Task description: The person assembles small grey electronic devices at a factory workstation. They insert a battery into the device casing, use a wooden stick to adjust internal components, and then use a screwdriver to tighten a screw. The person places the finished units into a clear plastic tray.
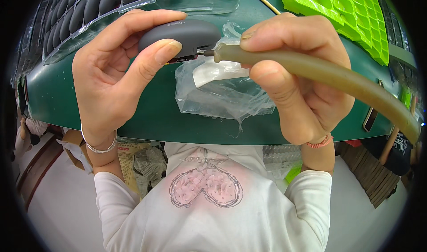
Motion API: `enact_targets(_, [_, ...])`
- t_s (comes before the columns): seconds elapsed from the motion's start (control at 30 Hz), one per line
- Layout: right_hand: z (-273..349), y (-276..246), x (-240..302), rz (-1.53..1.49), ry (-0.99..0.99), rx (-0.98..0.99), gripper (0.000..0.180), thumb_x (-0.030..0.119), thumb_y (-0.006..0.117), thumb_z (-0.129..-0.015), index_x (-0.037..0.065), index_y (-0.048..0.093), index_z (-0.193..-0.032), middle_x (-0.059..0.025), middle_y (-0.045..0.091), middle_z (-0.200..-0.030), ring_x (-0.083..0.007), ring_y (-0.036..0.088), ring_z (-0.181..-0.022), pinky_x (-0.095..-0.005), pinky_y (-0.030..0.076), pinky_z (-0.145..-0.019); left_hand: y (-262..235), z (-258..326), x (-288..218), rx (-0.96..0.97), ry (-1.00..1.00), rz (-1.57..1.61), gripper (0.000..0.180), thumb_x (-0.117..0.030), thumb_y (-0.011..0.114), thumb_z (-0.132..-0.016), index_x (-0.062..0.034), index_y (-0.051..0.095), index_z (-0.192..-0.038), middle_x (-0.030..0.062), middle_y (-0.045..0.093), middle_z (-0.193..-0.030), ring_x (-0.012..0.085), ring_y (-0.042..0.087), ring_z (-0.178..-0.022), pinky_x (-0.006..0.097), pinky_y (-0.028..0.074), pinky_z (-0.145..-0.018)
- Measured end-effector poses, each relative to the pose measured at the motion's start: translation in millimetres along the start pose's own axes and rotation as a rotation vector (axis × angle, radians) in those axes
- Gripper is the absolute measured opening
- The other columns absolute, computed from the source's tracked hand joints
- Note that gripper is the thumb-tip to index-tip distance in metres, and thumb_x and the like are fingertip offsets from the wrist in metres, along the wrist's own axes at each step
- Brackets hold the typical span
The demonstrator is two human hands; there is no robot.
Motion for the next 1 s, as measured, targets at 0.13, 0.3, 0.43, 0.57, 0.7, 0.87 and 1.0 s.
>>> enact_targets(0.13, [2.0,1.9,5.1,0.132,-0.173,0.081,0.036,0.032,0.061,-0.094,-0.001,0.054,-0.104,-0.0172,0.061,-0.081,-0.0198,0.056,-0.064,-0.0279,0.044,-0.056,0.7,-0.1,-1.4,-0.037,-0.064,0.098,0.027,0.001,0.066,-0.087,0.0087,0.062,-0.112,0.0102,0.064,-0.102,0.0137,0.062,-0.091,0.023,0.051,-0.08])
enact_targets(0.3, [2.5,7.8,11.1,0.229,-0.255,0.128,0.037,0.034,0.063,-0.092,0.0,0.055,-0.103,-0.0172,0.062,-0.08,-0.0195,0.056,-0.063,-0.0281,0.042,-0.056,0.6,-0.9,-1.3,-0.029,-0.012,-0.007,0.027,0.001,0.068,-0.085,0.0088,0.063,-0.111,0.0101,0.064,-0.102,0.0149,0.063,-0.092,0.025,0.051,-0.082])
enact_targets(0.43, [2.7,1.8,5.8,0.142,-0.183,0.115,0.038,0.034,0.063,-0.092,-0.001,0.055,-0.102,-0.0175,0.061,-0.08,-0.0187,0.055,-0.063,-0.0271,0.041,-0.056,-1.0,-0.3,-1.9,0.0,0.035,-0.117,0.027,0.002,0.068,-0.085,0.0089,0.063,-0.11,0.0103,0.063,-0.102,0.0154,0.062,-0.092,0.026,0.051,-0.083])
enact_targets(0.57, [2.2,-1.8,1.5,0.047,-0.049,0.05,0.037,0.033,0.059,-0.095,-0.003,0.054,-0.103,-0.0183,0.06,-0.08,-0.0163,0.053,-0.062,-0.0258,0.041,-0.056,0.0,0.1,-2.0,0.01,0.055,-0.101,0.027,0.003,0.068,-0.084,0.0097,0.063,-0.11,0.011,0.063,-0.103,0.0156,0.062,-0.092,0.026,0.05,-0.083])
enact_targets(0.7, [-1.1,-2.9,-0.3,-0.019,0.021,0.05,0.036,0.032,0.056,-0.097,-0.003,0.052,-0.104,-0.0178,0.059,-0.079,-0.0142,0.05,-0.06,-0.0241,0.041,-0.055,-0.4,0.6,-1.7,0.017,0.064,-0.06,0.028,0.004,0.067,-0.084,0.0104,0.062,-0.111,0.0116,0.062,-0.104,0.0158,0.061,-0.092,0.025,0.05,-0.083])
enact_targets(0.87, [0.2,-1.4,1.1,-0.041,0.058,0.027,0.036,0.033,0.057,-0.096,-0.002,0.053,-0.104,-0.0184,0.059,-0.08,-0.0148,0.051,-0.06,-0.0246,0.04,-0.056,0.7,2.5,-3.8,0.003,0.012,-0.033,0.028,0.003,0.067,-0.085,0.0103,0.062,-0.111,0.0118,0.063,-0.103,0.0155,0.061,-0.091,0.025,0.05,-0.082])
enact_targets(1.0, [2.9,-2.1,0.2,0.053,-0.069,0.052,0.036,0.034,0.058,-0.096,-0.001,0.053,-0.103,-0.0192,0.06,-0.08,-0.0157,0.052,-0.059,-0.0261,0.04,-0.056,0.3,0.6,0.9,-0.001,0.051,-0.015,0.027,0.002,0.067,-0.085,0.0099,0.062,-0.111,0.0113,0.064,-0.102,0.015,0.062,-0.09,0.025,0.05,-0.082])
Point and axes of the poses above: each hand's wrist, its own z-axis away from the middle knuckle, its own y-axis out of the palm, x = y × z, the point moved 3 cm from there along -z, towards the middle knuckle
